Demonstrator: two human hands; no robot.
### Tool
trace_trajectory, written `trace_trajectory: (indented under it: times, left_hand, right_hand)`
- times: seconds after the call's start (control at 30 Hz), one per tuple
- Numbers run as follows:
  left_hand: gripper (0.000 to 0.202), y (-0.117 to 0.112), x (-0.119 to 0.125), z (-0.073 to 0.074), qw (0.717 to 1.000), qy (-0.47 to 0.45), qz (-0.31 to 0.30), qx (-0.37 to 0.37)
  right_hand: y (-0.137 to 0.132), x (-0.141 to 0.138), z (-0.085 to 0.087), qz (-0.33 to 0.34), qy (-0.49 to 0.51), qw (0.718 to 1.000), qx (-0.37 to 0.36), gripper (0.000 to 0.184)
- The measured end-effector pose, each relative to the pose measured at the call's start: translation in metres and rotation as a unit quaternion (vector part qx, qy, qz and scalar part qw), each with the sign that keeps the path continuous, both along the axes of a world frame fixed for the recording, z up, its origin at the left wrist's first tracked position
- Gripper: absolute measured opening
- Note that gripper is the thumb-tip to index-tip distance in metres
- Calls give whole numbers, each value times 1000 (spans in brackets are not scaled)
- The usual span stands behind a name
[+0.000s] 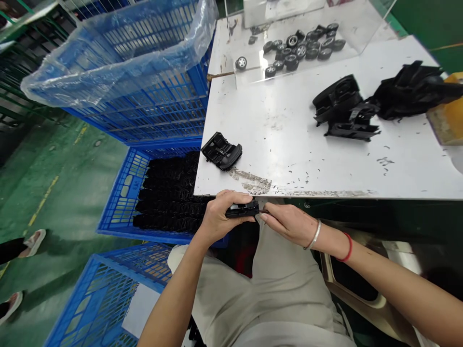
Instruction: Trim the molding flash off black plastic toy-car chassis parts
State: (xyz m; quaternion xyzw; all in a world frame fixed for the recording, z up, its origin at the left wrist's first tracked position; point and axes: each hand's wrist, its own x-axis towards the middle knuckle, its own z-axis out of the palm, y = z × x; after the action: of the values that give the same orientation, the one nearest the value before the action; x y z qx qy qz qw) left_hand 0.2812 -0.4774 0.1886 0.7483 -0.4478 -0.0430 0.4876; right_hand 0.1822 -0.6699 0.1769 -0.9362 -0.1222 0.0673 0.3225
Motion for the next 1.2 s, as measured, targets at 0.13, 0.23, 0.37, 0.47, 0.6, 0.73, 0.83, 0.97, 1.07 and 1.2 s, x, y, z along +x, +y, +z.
trace_trajectory:
  times: [0.13,0.23,0.37,0.47,0.6,0.73,0.83,0.97,1.07,1.2]
  left_hand:
    - [38,1,0,-2,1000,-10,-3,2]
    - [38,2,-2,-1,1000,-4,-4,3]
    - [37,1,-3,1,1000,7,-5,5]
    - [36,0,-3,2,1000,12,-2,7]
    - [36,0,-2,3,1000,24,3,14]
    - [35,0,-3,3,999,36,11,27]
    - [35,0,-3,3,998,44,17,30]
    - [36,2,-6,3,998,47,35,21]
    - [38,3,-17,1,996,9,88,26]
    - [41,1,-49,-2,981,-100,163,37]
  right_hand:
    - [-6,-7,5,-17,-84,996,1,31]
    - [-4,-12,5,-21,-162,980,-109,35]
    - [0,-15,-1,-29,-231,948,-219,35]
    - [0,-15,-4,-19,-235,940,-249,28]
    - [2,-15,-3,-5,-188,944,-272,24]
    - [6,-12,-2,-18,-147,948,-280,25]
    - [9,-11,-6,-40,-122,964,-231,25]
    - [12,-15,-5,-106,-58,992,26,29]
    - [21,-18,5,-166,21,958,232,26]
    - [38,-16,14,-211,83,902,368,27]
